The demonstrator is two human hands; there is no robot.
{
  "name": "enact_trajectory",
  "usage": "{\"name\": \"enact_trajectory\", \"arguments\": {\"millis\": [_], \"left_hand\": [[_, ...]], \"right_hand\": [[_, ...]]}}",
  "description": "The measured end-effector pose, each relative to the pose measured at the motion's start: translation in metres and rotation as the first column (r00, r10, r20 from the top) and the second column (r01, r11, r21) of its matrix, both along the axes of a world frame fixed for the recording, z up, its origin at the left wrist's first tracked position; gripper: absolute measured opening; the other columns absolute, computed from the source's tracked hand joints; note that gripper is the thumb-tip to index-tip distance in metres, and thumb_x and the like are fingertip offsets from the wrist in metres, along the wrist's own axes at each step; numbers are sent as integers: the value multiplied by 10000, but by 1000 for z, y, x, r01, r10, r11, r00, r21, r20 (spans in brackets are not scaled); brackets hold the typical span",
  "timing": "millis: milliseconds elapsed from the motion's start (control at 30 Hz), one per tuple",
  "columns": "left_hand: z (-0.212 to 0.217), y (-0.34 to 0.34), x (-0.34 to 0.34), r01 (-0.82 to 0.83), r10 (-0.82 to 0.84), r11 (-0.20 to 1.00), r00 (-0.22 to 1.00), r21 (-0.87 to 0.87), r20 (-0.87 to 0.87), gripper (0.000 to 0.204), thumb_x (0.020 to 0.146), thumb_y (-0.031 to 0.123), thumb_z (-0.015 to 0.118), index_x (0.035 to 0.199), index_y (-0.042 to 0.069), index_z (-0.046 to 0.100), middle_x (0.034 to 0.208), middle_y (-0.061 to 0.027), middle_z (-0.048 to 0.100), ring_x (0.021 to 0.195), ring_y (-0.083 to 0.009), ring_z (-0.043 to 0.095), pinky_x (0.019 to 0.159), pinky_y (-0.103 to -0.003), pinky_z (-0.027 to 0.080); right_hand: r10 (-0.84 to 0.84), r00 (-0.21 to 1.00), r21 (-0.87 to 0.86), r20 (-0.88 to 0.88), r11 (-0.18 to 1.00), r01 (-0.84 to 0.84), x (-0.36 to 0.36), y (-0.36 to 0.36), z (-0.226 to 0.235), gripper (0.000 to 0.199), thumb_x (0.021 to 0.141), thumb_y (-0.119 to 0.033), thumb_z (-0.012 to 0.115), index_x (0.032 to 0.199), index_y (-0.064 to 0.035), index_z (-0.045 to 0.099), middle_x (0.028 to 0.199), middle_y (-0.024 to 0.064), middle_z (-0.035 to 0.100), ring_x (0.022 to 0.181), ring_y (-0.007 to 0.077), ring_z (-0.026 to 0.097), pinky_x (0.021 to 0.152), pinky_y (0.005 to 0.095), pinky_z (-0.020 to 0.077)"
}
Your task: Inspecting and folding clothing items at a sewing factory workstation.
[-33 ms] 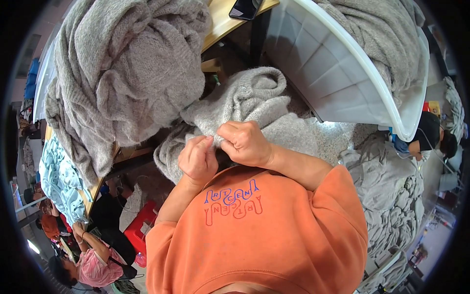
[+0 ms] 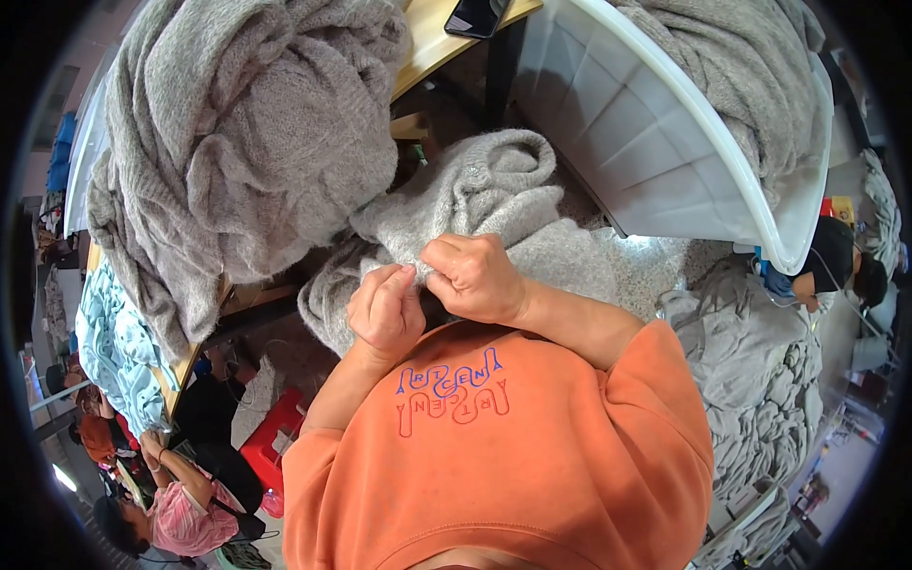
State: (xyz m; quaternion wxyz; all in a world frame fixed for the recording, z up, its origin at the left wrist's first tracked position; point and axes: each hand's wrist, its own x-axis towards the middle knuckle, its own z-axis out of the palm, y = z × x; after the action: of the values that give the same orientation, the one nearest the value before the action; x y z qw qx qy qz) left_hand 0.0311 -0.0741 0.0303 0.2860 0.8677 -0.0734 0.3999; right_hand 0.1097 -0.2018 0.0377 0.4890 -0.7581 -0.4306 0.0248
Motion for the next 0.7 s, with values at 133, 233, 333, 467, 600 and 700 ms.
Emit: {"name": "enact_trajectory", "arguments": {"millis": [133,233,333,467,600,700], "left_hand": [[-2,3,5,63,-64,996,998,-66,-9,193,615,-105,570,793,-30,574,678,-123,572,525,-220,556,453,-269,442],[-6,8,-6,127,-131,990,989,-61,-67,165,625,-104,574,771,-26,564,678,-125,569,532,-230,557,460,-281,445],[-12,13,-10,145,-161,980,981,-135,-111,178,636,-92,589,789,-7,560,699,-138,572,553,-240,562,476,-268,450],[-14,-6,17,-220,-98,848,829,-482,-550,308,587,-12,695,868,-14,569,759,-133,586,735,-269,577,608,-306,477],[-12,-6,54,36,-232,936,812,-351,-535,526,618,88,704,1084,-13,483,1017,-159,532,877,-273,548,748,-303,468],[12,-30,106,273,-671,680,605,-681,-429,528,724,145,613,1191,20,401,1138,-133,478,970,-270,519,827,-311,439]], "right_hand": [[35,973,-107,229,994,-11,10,2,-10,272,559,3,590,829,-23,567,701,108,555,604,274,545,523,334,436],[-17,901,-75,433,996,55,38,1,-2,400,558,-22,594,955,-60,559,876,109,593,724,307,561,645,374,446],[-38,902,-425,430,873,239,53,-29,-39,359,607,-51,598,964,-65,569,838,121,596,710,306,562,636,380,446],[-74,946,36,-315,995,89,44,-34,-89,130,741,-190,569,743,-61,567,711,135,590,673,265,590,594,364,452],[504,713,465,-488,841,-276,7,-4,-18,41,748,-31,561,784,-38,543,673,26,528,706,140,540,638,294,435],[511,859,254,-35,836,-487,6,-13,-17,185,708,3,539,885,-52,541,822,108,546,813,254,549,686,328,427]]}}
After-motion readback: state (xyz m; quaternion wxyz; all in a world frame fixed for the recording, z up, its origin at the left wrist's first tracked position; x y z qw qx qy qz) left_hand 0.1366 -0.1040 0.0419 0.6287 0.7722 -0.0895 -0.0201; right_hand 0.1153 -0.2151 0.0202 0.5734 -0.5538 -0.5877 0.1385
